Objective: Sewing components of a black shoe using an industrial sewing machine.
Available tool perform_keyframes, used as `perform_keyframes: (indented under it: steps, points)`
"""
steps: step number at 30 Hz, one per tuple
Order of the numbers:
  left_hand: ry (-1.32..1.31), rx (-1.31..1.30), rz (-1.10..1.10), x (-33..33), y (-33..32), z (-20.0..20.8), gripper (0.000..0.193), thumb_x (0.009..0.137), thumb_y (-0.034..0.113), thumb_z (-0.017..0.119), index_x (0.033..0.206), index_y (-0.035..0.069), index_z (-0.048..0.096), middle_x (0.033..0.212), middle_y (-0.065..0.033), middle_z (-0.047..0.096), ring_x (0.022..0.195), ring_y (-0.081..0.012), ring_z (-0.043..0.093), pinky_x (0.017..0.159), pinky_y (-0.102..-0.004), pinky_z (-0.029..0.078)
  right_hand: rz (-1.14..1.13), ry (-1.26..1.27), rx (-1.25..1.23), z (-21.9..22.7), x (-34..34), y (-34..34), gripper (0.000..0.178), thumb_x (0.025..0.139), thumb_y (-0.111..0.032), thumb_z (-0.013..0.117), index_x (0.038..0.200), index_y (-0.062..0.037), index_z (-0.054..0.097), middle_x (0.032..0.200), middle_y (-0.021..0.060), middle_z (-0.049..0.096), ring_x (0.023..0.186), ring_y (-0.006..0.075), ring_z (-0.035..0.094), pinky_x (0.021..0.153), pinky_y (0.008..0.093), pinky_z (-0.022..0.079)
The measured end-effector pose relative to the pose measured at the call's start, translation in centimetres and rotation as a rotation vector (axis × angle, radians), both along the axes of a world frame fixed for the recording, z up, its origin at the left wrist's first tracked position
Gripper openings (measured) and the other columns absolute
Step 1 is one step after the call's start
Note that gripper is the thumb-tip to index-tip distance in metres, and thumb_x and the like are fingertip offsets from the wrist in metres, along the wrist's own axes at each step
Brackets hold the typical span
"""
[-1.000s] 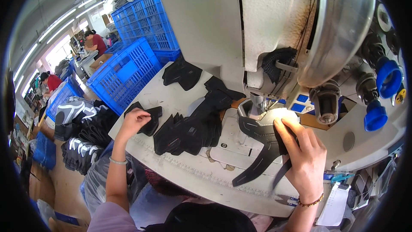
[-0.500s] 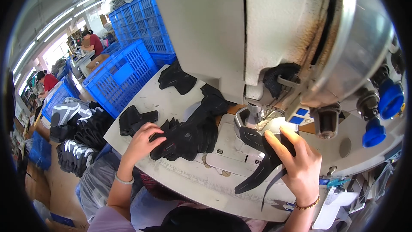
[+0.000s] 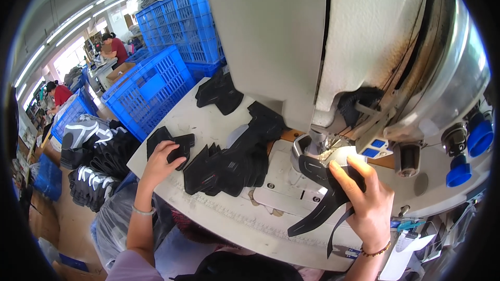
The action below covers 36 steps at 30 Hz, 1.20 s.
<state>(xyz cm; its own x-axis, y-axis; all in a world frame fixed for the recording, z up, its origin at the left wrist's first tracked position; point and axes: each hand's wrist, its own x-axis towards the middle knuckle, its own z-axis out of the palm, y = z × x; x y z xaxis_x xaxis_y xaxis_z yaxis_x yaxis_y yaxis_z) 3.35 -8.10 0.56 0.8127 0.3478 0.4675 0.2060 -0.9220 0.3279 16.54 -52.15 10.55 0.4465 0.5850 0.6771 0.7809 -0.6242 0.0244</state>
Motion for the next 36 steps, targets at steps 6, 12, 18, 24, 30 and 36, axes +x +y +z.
perform_keyframes:
  steps: [6,12,18,24,30,36]
  points:
    - [0.036,-0.146,-0.245,12.3,3.1,0.8,0.037,0.085,0.025,0.072,0.108,-0.004,0.067,0.115,-0.0165,0.063,0.102,-0.0349,0.063,0.092,-0.0382,0.049,-0.022,-0.011,-0.026,0.2,-0.1,0.0,0.064,0.058,0.005,0.069,0.117,-0.02,0.07,0.118,0.0061,0.059,0.085,0.0255,0.065,0.066,0.0345,0.054]
    - [0.154,0.211,-0.016,26.0,3.7,-1.4,0.079,0.082,0.048,0.069,0.14,0.001,0.045,0.144,-0.0219,0.041,0.133,-0.0363,0.041,0.103,-0.0447,0.043,0.014,0.017,0.002,0.1,0.2,-0.1,0.061,0.057,0.003,0.072,0.114,-0.0189,0.071,0.112,0.0065,0.06,0.084,0.0235,0.067,0.065,0.034,0.055]
    - [0.305,0.036,-0.01,28.9,5.6,-2.5,0.072,0.082,0.046,0.069,0.141,0.012,0.048,0.141,-0.0216,0.046,0.128,-0.0365,0.047,0.1,-0.0448,0.046,-0.028,0.075,-0.023,-0.4,0.3,-0.7,0.065,0.057,-0.002,0.074,0.118,-0.0253,0.07,0.113,0.0032,0.06,0.094,0.0219,0.064,0.078,0.0352,0.052]
    - [0.327,0.059,-0.095,27.4,6.8,-3.9,0.06,0.089,0.042,0.062,0.136,0.007,0.051,0.138,-0.0152,0.051,0.128,-0.0329,0.048,0.101,-0.0455,0.045,-0.036,-0.009,-0.072,-0.2,0.3,-0.7,0.067,0.062,-0.005,0.074,0.125,-0.026,0.066,0.118,0.0017,0.058,0.07,0.0175,0.064,0.055,0.0329,0.05]
    - [0.272,0.231,0.0,28.6,5.2,-6.0,0.067,0.09,0.042,0.06,0.141,0.001,0.042,0.134,-0.0189,0.051,0.125,-0.0353,0.048,0.101,-0.0478,0.045,-0.041,0.007,-0.055,0.1,-0.1,-0.6,0.064,0.061,-0.003,0.07,0.121,-0.0235,0.068,0.114,0.0035,0.062,0.08,0.0216,0.064,0.065,0.034,0.053]
    - [0.35,0.447,0.128,30.6,7.2,-7.9,0.053,0.083,0.003,0.056,0.135,-0.002,0.045,0.106,-0.0196,0.064,0.103,-0.0348,0.062,0.087,-0.044,0.054,-0.05,0.038,-0.117,0.3,-0.3,-1.1,0.056,0.067,-0.009,0.072,0.121,-0.0231,0.067,0.118,0.0009,0.063,0.087,0.02,0.066,0.071,0.033,0.055]
